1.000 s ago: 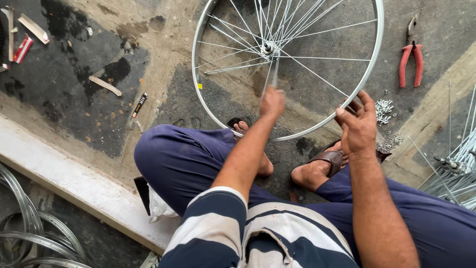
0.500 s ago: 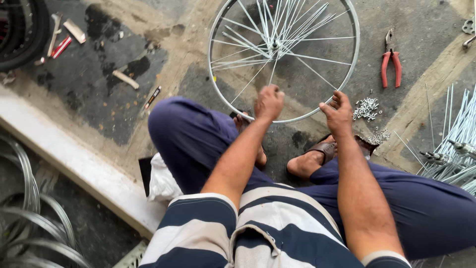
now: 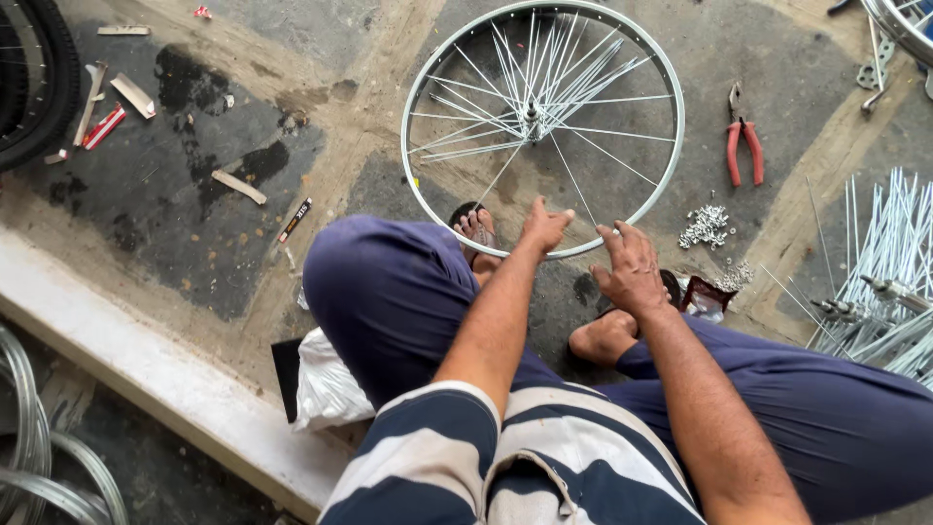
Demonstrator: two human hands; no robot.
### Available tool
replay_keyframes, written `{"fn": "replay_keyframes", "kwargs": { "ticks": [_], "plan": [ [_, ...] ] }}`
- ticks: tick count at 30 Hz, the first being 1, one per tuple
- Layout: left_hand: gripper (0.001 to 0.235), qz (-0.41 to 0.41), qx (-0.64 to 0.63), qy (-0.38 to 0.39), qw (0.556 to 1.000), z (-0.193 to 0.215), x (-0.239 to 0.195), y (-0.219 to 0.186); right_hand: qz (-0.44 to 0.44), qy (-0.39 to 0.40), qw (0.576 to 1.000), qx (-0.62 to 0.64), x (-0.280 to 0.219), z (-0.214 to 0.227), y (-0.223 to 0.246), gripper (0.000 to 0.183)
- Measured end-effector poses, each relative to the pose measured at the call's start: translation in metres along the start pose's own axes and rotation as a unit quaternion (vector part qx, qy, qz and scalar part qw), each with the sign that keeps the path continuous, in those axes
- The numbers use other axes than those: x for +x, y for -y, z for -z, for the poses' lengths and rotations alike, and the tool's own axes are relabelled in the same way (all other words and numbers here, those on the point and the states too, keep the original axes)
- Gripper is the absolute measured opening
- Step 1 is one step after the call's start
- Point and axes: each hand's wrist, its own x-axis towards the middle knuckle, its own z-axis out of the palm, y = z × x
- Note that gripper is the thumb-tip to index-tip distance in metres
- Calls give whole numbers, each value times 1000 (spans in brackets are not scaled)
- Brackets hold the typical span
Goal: The person is assembling a bicycle wheel by inserting spokes into the rim and hub, then securing them with nuts. They repeatedly pick up spokes and nuts, thread the spokes through the rim holes, and tighten the nuts by hand.
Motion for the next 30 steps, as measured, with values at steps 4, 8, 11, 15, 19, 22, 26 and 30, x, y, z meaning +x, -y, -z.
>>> {"fn": "replay_keyframes", "kwargs": {
  "ticks": [4,8,11,15,19,22,26,30],
  "plan": [
    [70,33,-67,-17,997,-12,24,15,-2,66,994,-90,33,4,22,73],
    [43,53,-354,-34,933,-7,62,18,-44,266,943,-194,65,8,38,84],
    [33,77,-400,-33,913,16,93,11,-26,310,925,-218,69,-3,28,78],
    [40,131,-456,-46,879,40,122,-16,26,194,973,-127,54,-29,0,47],
    [46,94,-572,-57,813,49,140,-48,83,133,981,-118,40,-45,0,24],
    [45,91,-552,-39,828,46,159,-51,56,224,971,-63,34,-39,5,29],
    [40,56,-589,41,805,32,180,-24,44,234,968,-78,35,-30,4,28],
    [49,-6,-640,-48,767,0,186,-16,54,192,978,-65,34,-27,-9,33]
  ]
}}
